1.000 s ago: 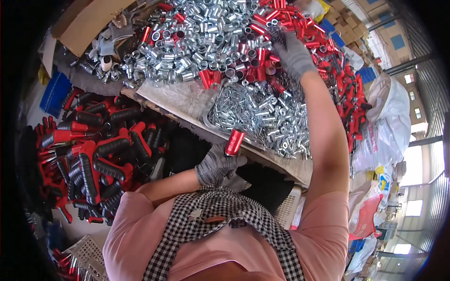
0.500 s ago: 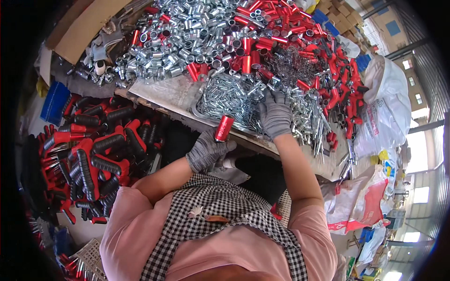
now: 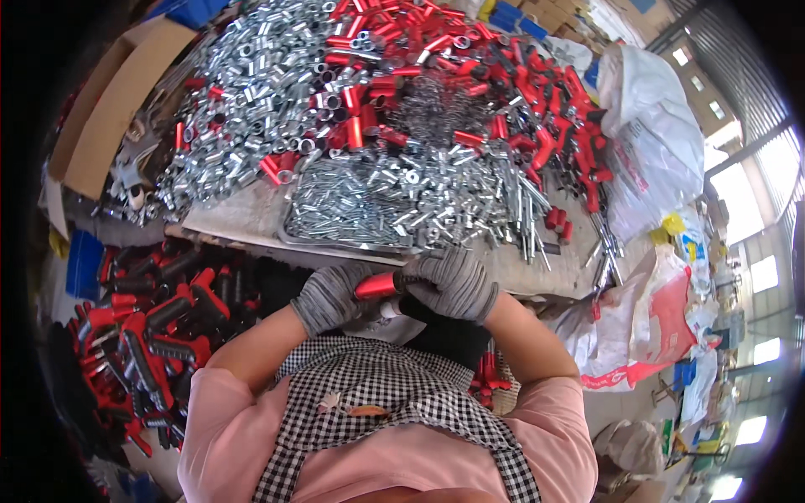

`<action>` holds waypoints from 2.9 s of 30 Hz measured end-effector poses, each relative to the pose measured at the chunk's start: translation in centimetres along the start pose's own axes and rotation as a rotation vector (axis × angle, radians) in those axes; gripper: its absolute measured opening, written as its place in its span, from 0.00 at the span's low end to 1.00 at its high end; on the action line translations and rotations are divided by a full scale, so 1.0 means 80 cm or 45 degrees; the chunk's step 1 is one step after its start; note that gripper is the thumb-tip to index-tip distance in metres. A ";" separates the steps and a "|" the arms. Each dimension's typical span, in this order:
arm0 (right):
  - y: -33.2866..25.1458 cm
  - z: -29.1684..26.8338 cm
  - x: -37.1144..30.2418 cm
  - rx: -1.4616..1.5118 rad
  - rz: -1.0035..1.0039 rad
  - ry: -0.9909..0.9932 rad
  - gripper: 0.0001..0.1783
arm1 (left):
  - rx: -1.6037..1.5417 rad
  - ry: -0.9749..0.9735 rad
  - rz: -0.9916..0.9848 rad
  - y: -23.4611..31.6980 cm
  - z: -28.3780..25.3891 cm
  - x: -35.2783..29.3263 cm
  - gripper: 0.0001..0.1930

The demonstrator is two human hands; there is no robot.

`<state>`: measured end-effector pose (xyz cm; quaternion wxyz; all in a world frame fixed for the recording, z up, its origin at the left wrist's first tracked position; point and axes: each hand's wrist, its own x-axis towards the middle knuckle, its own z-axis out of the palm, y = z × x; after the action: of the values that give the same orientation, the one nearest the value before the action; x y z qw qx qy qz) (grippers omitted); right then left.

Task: Assembling metal hardware components by hand and using a manual press tool.

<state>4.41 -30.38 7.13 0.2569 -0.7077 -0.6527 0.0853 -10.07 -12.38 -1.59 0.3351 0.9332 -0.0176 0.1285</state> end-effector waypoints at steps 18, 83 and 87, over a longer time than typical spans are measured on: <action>0.059 -0.027 -0.051 0.099 -0.004 0.154 0.16 | -0.069 -0.364 -0.207 0.051 0.012 0.094 0.25; -0.012 0.023 -0.077 1.758 0.907 -0.165 0.28 | 0.828 -0.200 0.331 0.050 -0.046 0.009 0.15; -0.013 0.053 -0.084 2.773 0.959 -0.225 0.33 | 1.061 0.179 0.844 0.045 -0.081 0.031 0.14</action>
<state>0.64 -35.81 2.59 0.6428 -0.2525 0.0033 0.7233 -9.59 -10.97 6.10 -0.1219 0.9207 -0.2363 0.2856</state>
